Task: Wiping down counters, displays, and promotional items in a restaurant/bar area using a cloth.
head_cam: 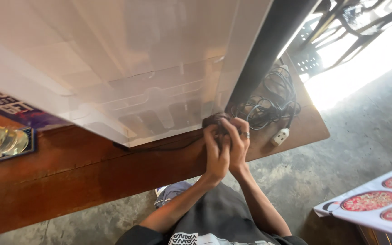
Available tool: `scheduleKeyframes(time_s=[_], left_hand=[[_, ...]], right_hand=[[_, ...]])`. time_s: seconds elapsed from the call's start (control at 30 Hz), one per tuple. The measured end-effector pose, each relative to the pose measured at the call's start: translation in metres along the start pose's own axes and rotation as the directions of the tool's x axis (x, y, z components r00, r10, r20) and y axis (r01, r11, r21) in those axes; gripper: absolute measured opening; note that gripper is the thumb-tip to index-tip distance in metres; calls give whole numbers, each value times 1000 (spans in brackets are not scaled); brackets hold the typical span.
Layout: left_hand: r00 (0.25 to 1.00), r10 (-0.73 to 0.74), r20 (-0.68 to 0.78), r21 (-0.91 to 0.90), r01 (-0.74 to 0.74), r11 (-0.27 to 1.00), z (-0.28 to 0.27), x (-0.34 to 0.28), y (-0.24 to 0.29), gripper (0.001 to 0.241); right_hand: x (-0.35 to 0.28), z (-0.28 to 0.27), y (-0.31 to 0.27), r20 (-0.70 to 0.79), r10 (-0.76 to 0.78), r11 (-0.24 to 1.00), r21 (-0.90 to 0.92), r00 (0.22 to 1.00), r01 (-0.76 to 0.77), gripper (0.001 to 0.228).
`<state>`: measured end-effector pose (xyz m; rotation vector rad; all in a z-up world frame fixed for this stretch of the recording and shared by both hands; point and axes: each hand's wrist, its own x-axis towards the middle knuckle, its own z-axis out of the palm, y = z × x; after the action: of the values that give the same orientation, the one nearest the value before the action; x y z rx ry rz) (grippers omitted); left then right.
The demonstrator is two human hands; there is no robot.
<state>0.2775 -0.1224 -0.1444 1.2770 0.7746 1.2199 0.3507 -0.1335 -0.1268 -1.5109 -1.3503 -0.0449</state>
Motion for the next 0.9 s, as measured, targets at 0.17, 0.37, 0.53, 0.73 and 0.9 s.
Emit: scheduleKeyframes(time_s=[0.17,0.37,0.53,0.73,0.9], left_hand=[[999,-1,40,17,1,1000,17,3,5,40],[987,131,89,125,-141,982,18,20,71,46],[962,200,185,74,-217,973,17,29,108,51],[983,86,165,31,-93,995,-5,6,41,54],[987,44,152,87,-58,995,-15,6,50,55]], right_hand=[[9,-11,1,-99,-3,998,-60,995,-2,42],[52,-14,-27,-254,-134,991,-50,958,125,36],[81,-22,-41,-340,-196,980,-43,920,193,37],[27,1,-9,-206,-143,986,51,968,156,35],[21,7,-13,-120,-28,997,68,992,37,32]])
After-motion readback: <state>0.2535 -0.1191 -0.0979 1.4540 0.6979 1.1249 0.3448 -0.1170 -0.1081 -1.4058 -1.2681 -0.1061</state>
